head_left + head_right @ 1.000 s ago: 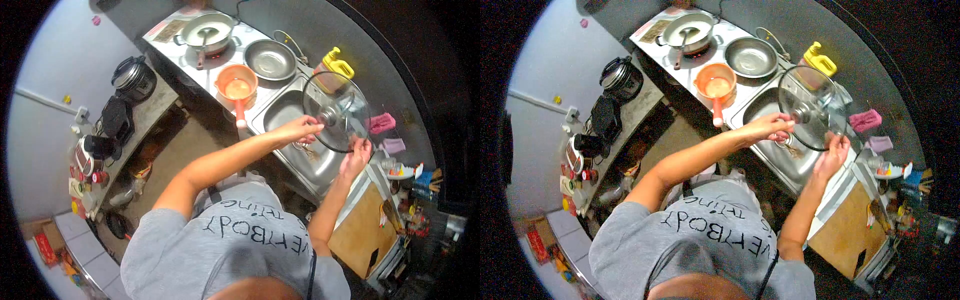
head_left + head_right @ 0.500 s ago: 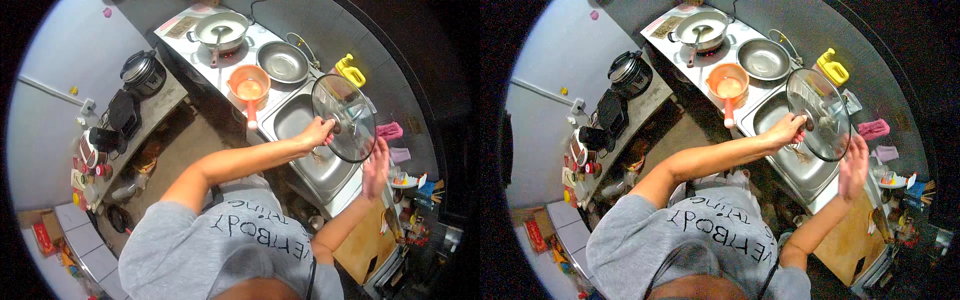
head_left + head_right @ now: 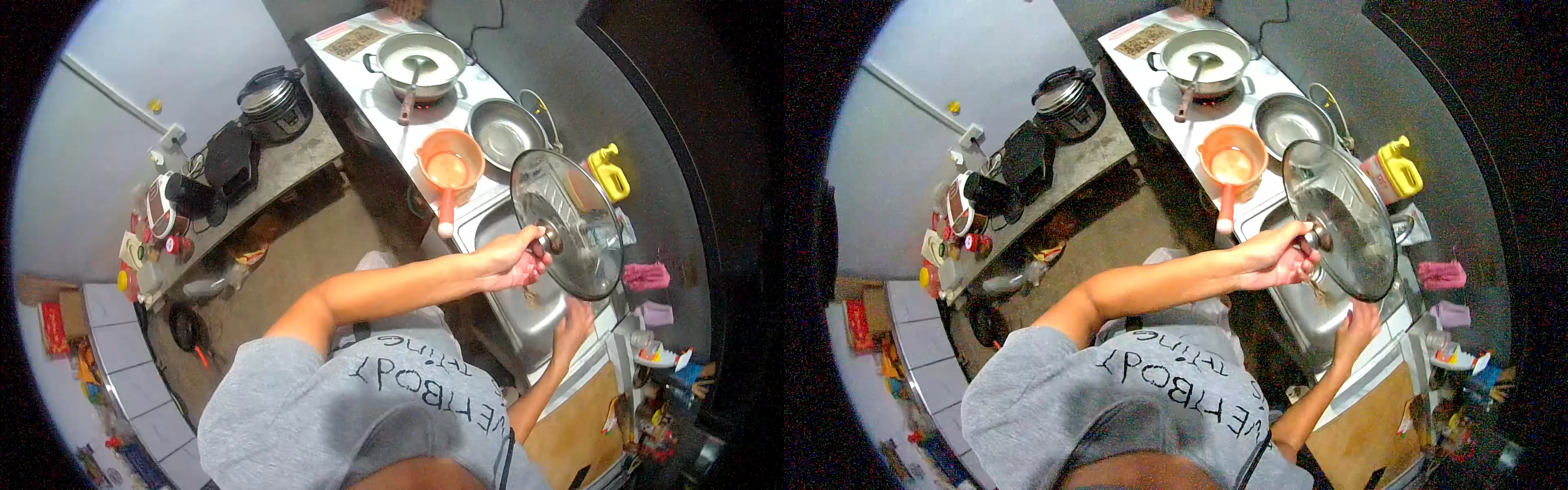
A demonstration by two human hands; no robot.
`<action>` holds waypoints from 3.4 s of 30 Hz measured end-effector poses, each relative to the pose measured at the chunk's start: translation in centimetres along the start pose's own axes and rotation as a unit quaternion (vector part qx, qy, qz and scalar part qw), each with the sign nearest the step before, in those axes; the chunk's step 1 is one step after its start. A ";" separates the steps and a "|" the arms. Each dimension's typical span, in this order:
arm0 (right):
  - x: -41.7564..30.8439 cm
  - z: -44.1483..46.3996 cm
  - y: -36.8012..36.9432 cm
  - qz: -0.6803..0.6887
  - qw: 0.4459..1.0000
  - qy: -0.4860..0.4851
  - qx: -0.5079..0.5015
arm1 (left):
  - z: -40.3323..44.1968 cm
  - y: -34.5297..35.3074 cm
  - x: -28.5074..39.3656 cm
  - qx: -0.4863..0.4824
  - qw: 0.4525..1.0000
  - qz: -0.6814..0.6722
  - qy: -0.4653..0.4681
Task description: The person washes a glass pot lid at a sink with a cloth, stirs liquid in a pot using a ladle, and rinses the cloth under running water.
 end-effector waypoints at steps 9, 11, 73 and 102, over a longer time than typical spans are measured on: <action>-5.1 8.8 1.4 0.211 0.976 0.039 0.029 | -14.2 -1.2 7.9 -0.032 0.995 -0.073 0.057; -7.2 11.8 2.1 0.233 0.971 0.030 0.040 | -17.7 -2.3 11.1 0.024 0.992 -0.082 0.089; -32.7 44.2 12.8 0.269 0.923 0.255 -0.099 | -17.1 -22.5 46.1 -0.091 0.763 0.639 -0.020; -32.4 45.4 5.6 0.143 0.948 0.116 -0.261 | -16.3 -28.1 52.8 0.394 0.820 0.372 0.185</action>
Point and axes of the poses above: each hand's wrist, its own z-axis towards the middle knuckle, its own y-axis out of the palm, x = y × z, the point moved 3 cm from there along z, towards the middle knuckle, and after that the axes turned 10 degrees about -y, right-handed, at the moved point
